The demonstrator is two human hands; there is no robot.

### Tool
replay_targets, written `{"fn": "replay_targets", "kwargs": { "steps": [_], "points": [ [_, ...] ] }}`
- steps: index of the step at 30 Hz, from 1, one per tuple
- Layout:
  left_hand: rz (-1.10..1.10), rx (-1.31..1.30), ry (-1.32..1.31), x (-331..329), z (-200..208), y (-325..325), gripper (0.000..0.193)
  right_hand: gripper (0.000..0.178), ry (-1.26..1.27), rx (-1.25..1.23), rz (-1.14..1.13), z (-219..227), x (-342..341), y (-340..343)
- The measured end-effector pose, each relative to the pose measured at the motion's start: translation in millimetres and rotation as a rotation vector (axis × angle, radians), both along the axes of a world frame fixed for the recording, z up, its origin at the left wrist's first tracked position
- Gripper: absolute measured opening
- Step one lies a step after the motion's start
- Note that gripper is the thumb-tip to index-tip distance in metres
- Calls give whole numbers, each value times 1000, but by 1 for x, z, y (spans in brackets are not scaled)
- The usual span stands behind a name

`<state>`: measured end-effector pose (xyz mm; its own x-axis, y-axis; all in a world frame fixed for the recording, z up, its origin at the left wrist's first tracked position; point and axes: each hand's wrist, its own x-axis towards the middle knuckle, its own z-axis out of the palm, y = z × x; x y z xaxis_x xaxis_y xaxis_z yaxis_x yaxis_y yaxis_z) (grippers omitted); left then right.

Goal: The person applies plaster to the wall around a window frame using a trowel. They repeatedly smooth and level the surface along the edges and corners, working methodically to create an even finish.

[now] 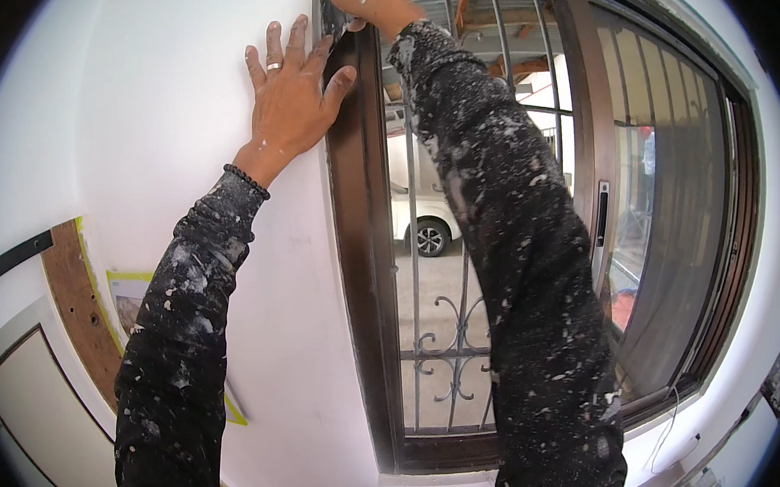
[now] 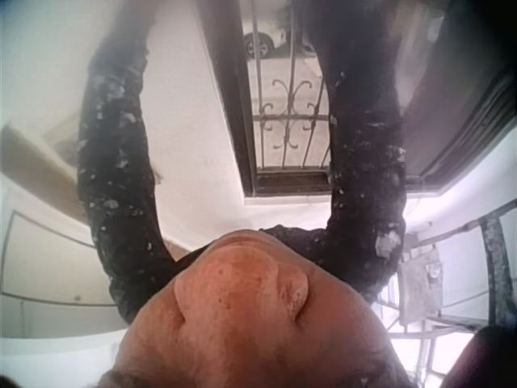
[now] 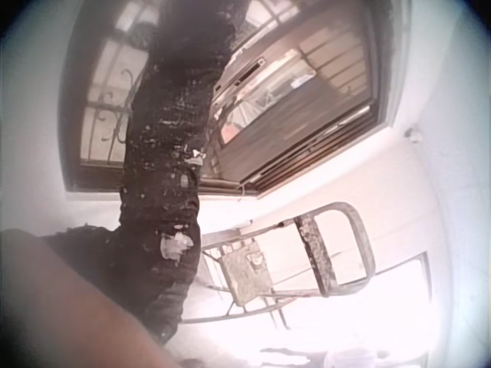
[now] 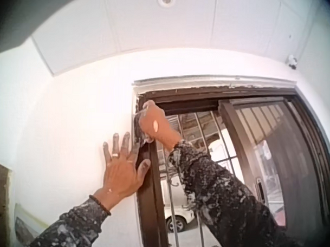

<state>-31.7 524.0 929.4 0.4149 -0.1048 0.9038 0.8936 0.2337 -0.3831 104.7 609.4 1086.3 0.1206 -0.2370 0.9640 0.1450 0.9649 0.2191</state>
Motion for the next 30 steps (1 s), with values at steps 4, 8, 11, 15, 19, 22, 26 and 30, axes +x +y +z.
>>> {"fn": "replay_targets", "kwargs": {
  "steps": [4,8,11,15,19,22,26,30],
  "points": [
    [-18,10,7,0,0,0,76,27,24,376,-373,-8,1,-13],
    [-54,-10,9,-1,0,0,76,28,-172,-237,157,-8,6,-25],
    [-10,-10,4,-2,0,0,76,27,-68,325,-537,-12,4,-28],
    [-49,16,18,-2,0,0,69,27,-115,-182,100,-17,3,-32],
    [-15,-5,9,-4,0,1,74,29,-227,324,-812,-15,16,-41],
    [-28,-1,15,-4,0,2,73,32,-302,-253,41,-27,39,-50],
    [-9,12,12,-4,-1,3,72,38,-477,-182,-193,-51,64,-61],
    [-16,-2,9,-4,0,0,71,38,-446,-182,-115,-51,69,-69]
  ]
}}
